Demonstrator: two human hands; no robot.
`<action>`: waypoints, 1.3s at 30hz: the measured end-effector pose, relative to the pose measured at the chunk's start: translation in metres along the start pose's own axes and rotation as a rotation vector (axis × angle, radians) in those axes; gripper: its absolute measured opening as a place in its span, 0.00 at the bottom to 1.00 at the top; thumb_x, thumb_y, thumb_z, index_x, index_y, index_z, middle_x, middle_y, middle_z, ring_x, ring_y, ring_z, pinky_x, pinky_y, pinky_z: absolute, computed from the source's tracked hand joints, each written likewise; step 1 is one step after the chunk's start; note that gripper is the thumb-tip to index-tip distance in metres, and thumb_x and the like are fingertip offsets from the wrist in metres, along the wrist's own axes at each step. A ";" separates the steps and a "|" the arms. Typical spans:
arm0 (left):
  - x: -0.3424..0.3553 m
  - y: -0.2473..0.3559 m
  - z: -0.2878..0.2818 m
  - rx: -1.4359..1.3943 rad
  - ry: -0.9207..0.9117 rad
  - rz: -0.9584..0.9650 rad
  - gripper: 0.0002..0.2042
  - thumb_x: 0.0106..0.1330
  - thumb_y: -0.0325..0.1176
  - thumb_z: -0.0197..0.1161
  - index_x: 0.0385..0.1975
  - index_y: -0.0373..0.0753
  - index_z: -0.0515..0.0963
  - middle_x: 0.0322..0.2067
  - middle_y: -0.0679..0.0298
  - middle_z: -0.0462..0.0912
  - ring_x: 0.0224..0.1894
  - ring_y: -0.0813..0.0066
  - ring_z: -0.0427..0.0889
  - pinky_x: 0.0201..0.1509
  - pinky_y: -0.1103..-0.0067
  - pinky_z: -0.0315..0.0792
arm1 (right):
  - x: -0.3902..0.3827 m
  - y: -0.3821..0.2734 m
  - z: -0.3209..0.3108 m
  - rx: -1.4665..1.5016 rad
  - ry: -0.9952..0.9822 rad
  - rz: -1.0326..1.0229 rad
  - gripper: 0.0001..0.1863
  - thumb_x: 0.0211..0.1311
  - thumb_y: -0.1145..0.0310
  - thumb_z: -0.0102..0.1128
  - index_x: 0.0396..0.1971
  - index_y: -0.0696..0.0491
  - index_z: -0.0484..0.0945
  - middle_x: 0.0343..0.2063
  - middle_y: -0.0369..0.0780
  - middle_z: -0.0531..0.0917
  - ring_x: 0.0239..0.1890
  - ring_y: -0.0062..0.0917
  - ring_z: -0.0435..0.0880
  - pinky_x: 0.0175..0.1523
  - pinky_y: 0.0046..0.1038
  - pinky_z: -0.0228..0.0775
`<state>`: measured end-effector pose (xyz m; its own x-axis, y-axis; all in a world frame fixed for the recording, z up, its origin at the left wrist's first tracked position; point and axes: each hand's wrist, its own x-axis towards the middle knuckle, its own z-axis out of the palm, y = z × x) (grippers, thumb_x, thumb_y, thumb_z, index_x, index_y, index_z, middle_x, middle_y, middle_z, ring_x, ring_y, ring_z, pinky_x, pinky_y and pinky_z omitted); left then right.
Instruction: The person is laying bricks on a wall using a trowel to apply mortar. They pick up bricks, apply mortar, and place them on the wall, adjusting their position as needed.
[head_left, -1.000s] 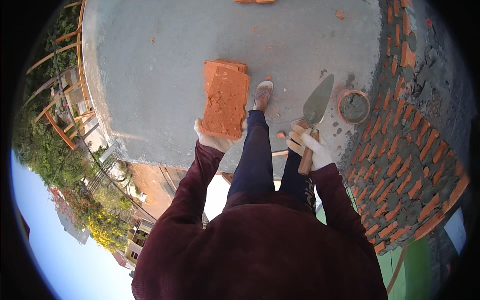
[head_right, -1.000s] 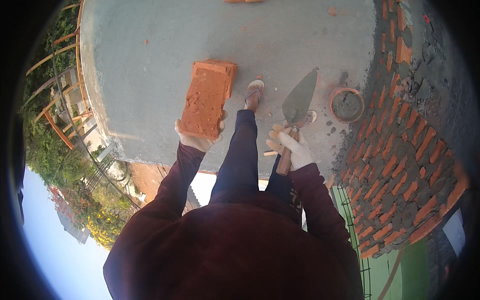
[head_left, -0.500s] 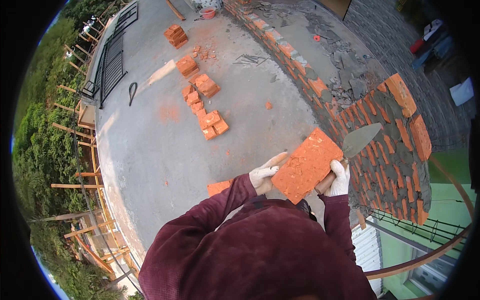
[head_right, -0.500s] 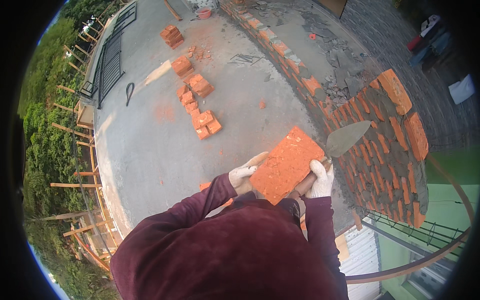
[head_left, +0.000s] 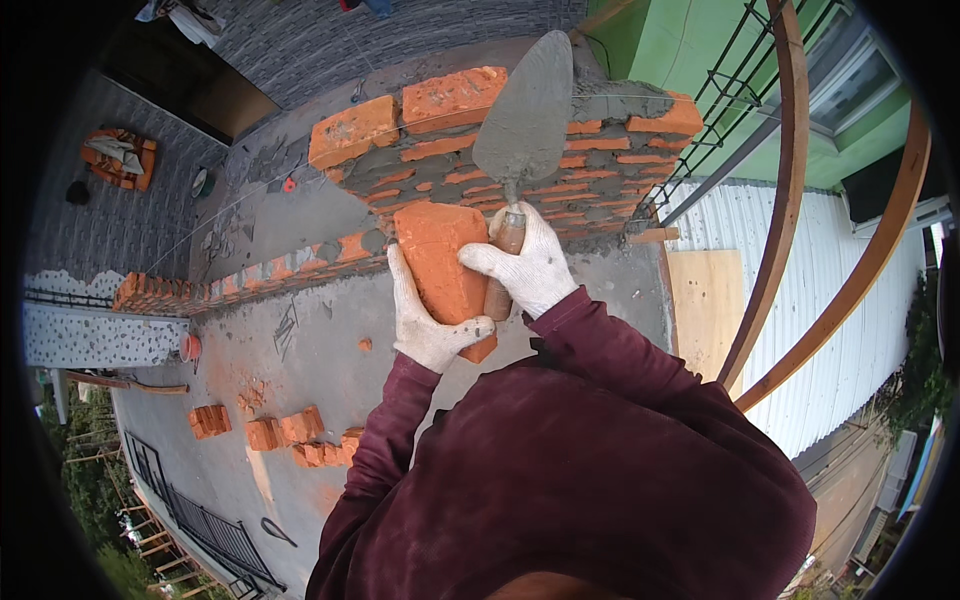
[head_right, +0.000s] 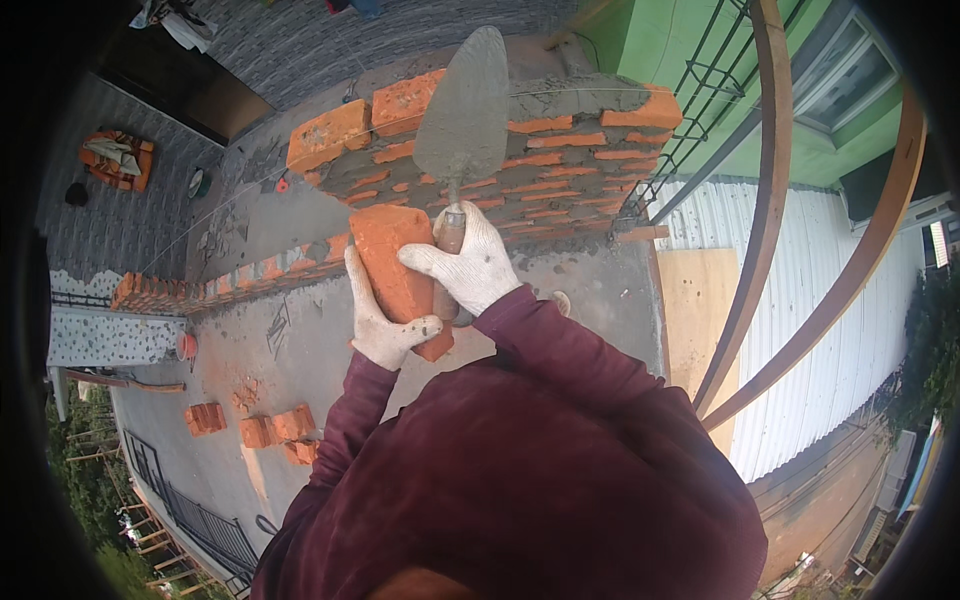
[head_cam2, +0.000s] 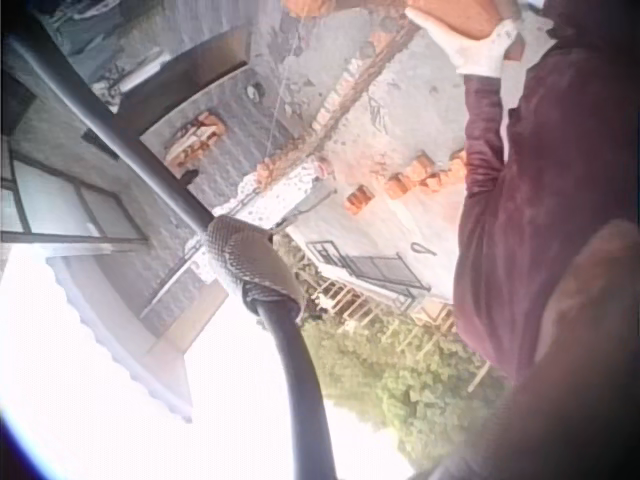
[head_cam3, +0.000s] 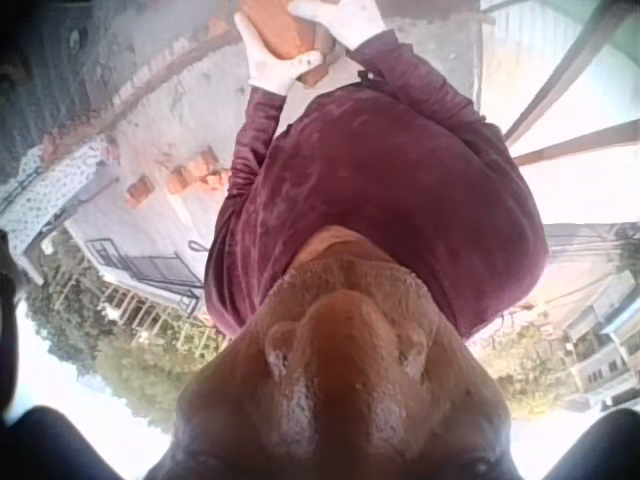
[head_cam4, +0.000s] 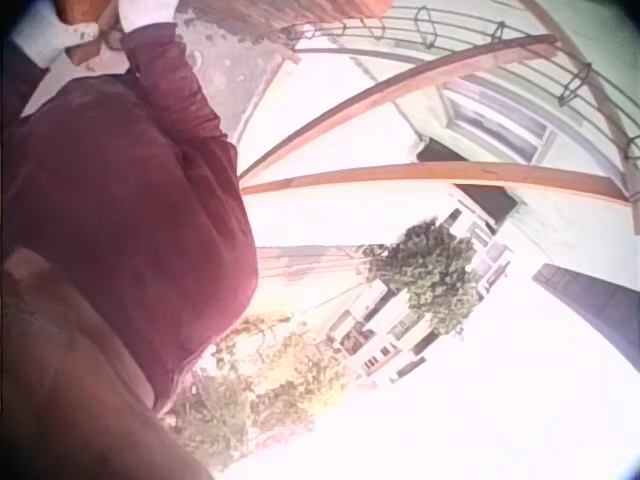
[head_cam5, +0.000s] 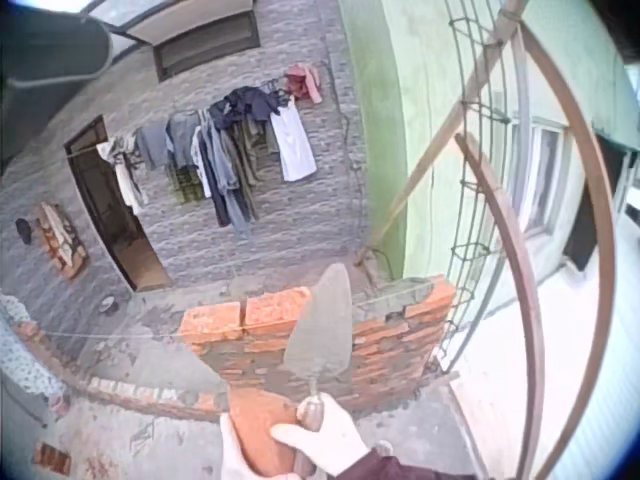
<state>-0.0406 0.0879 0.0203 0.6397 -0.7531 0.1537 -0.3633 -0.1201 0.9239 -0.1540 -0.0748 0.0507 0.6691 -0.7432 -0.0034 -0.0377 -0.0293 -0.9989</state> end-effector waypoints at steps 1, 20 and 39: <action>0.028 0.014 0.009 -0.154 -0.026 0.025 0.79 0.34 0.60 0.88 0.79 0.28 0.35 0.75 0.41 0.51 0.76 0.49 0.60 0.76 0.62 0.63 | 0.013 -0.013 -0.022 0.205 -0.011 0.026 0.28 0.57 0.54 0.76 0.45 0.61 0.75 0.37 0.44 0.81 0.41 0.30 0.81 0.49 0.35 0.75; 0.456 0.067 0.187 0.630 -0.889 0.568 0.61 0.40 0.58 0.80 0.79 0.49 0.57 0.58 0.47 0.75 0.63 0.48 0.75 0.70 0.63 0.69 | -0.030 0.048 -0.155 0.244 0.890 0.396 0.19 0.70 0.58 0.66 0.44 0.60 0.76 0.30 0.44 0.85 0.16 0.25 0.80 0.21 0.26 0.74; 0.465 0.028 0.232 0.584 -0.914 0.492 0.60 0.42 0.49 0.84 0.79 0.43 0.58 0.57 0.47 0.76 0.62 0.53 0.78 0.69 0.67 0.70 | -0.009 0.075 -0.121 0.190 0.968 0.365 0.19 0.69 0.61 0.66 0.45 0.62 0.73 0.26 0.44 0.84 0.13 0.23 0.78 0.18 0.25 0.70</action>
<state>0.0900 -0.4160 0.0360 -0.2886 -0.9542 -0.0787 -0.8395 0.2127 0.4999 -0.2530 -0.1511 -0.0180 -0.2413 -0.9052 -0.3499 0.0561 0.3469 -0.9362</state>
